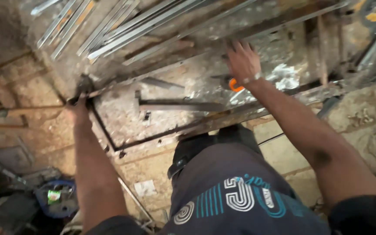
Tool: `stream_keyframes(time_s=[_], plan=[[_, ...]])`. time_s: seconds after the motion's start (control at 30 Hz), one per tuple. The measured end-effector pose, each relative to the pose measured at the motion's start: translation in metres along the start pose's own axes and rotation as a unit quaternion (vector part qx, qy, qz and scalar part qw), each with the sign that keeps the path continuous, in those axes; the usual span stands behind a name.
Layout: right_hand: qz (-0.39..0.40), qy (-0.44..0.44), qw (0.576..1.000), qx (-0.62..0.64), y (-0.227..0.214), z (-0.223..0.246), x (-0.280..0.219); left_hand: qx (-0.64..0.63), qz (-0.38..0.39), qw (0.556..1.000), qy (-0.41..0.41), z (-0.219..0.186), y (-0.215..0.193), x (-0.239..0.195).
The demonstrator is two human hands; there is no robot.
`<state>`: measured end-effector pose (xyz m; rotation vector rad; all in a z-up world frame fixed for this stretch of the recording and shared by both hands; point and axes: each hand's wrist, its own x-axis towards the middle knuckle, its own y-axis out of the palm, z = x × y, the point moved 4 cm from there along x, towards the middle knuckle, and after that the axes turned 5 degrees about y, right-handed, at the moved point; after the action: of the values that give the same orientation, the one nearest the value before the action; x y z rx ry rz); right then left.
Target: The person arranges metal bars and rectangular frames on a large metal work table, positioning and aligning the pieces by hand. They then use a welding torch to weld the frame joints, producing sparks, and continue repositioning the frame between welds.
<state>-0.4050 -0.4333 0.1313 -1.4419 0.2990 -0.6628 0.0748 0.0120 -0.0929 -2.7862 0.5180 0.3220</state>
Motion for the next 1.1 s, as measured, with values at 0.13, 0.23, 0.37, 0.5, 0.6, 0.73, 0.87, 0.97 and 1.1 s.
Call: stream_keyframes(time_s=[0.13, 0.23, 0.37, 0.5, 0.6, 0.73, 0.87, 0.97, 1.1], plan=[[0.2, 0.055, 0.977, 0.055, 0.042, 0.047, -0.103, 0.035, -0.031, 0.999, -0.025, 0.0, -0.004, -0.004], [0.21, -0.002, 0.974, 0.078, 0.054, 0.081, -0.136, 0.026, -0.043, 0.996, -0.07, 0.004, -0.003, -0.004], [0.274, -0.035, 0.96, 0.052, 0.09, 0.11, -0.121, 0.039, -0.023, 0.999, -0.007, 0.026, -0.018, 0.004], [0.393, -0.033, 0.918, 0.028, 0.049, 0.104, -0.091, -0.048, 0.07, 0.995, -0.048, 0.001, 0.01, -0.01], [0.206, 0.077, 0.962, 0.161, 0.029, 0.029, -0.145, 0.022, -0.017, 1.0, 0.004, -0.019, 0.005, -0.025], [0.308, 0.407, 0.84, 0.186, -0.013, -0.11, -0.212, -0.044, -0.012, 0.999, -0.004, 0.004, 0.01, -0.014], [0.06, 0.565, 0.773, 0.282, -0.077, -0.231, -0.224, 0.003, -0.009, 0.999, 0.047, -0.005, 0.008, -0.019], [0.046, 0.569, 0.813, 0.118, -0.097, -0.314, -0.216, 0.024, -0.014, 0.998, 0.048, -0.013, 0.009, -0.024], [0.116, 0.59, 0.774, 0.199, -0.143, -0.318, -0.176, 0.064, -0.023, 0.997, 0.047, -0.027, 0.013, -0.03]])
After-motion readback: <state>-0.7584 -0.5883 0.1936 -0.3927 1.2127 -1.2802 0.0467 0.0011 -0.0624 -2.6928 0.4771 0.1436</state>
